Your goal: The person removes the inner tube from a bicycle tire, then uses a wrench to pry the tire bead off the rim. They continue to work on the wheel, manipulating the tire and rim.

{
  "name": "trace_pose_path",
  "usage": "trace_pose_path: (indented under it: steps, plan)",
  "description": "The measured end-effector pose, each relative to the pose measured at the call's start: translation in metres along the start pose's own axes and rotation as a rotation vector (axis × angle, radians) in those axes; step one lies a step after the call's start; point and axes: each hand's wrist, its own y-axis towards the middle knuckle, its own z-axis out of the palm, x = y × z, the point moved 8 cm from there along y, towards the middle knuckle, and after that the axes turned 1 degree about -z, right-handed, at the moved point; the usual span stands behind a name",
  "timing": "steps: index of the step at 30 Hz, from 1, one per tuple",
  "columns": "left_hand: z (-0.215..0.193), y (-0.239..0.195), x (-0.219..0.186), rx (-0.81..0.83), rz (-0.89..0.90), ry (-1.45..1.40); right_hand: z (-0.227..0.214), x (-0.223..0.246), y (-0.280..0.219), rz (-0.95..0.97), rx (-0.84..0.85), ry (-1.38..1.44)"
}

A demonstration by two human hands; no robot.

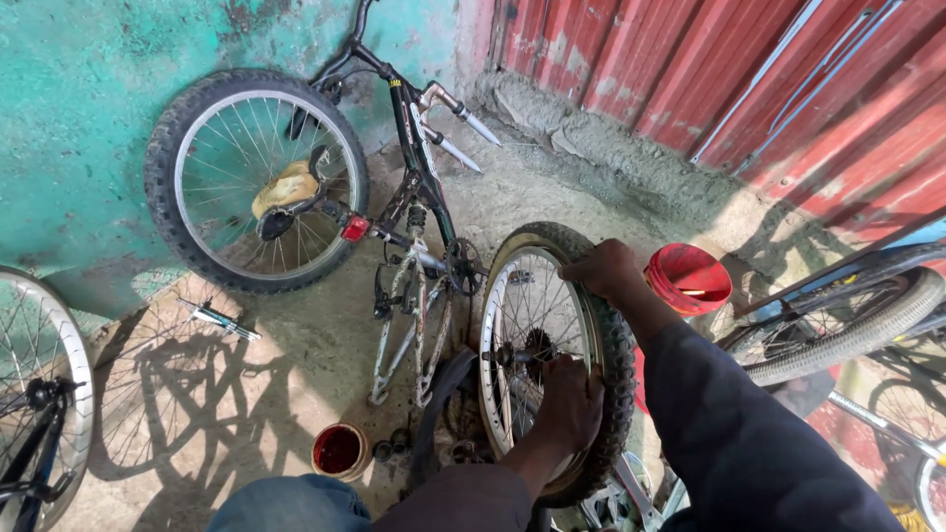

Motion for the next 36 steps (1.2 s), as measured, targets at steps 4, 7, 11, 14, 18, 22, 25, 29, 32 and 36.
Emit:
trace_pose_path:
  steps: [4,7,11,14,18,22,25,29,32,36]
  plan:
    - [0.000,-0.003,0.014,-0.044,0.011,0.025,-0.001,0.021,-0.033,-0.054,0.093,0.249]
    - [-0.006,0.000,0.011,-0.061,0.071,0.066,0.001,0.035,-0.046,-0.023,0.162,0.205]
    - [-0.005,-0.001,0.005,-0.043,0.098,0.022,-0.001,0.031,-0.045,-0.012,0.030,-0.145]
    - [-0.017,0.002,-0.003,-0.056,0.102,0.018,-0.009,0.044,-0.064,-0.048,0.059,-0.180]
    - [-0.011,0.014,0.045,0.063,-0.165,0.043,0.016,0.023,-0.078,-0.049,0.332,0.335]
    - [-0.032,0.037,0.077,-0.060,-0.176,0.005,0.028,0.029,-0.117,-0.031,0.430,0.499]
    - [-0.044,0.039,0.077,-0.089,-0.196,-0.309,0.045,0.026,-0.135,0.073,0.409,0.777]
    - [-0.026,0.042,0.091,0.076,-0.367,-0.139,0.039,0.030,-0.128,0.030,0.226,0.571]
    - [-0.026,0.058,0.088,0.142,-0.355,-0.075,0.026,0.036,-0.129,0.001,0.080,0.325]
    - [-0.030,0.067,0.093,0.077,-0.399,-0.165,0.017,0.040,-0.127,-0.002,-0.019,0.086]
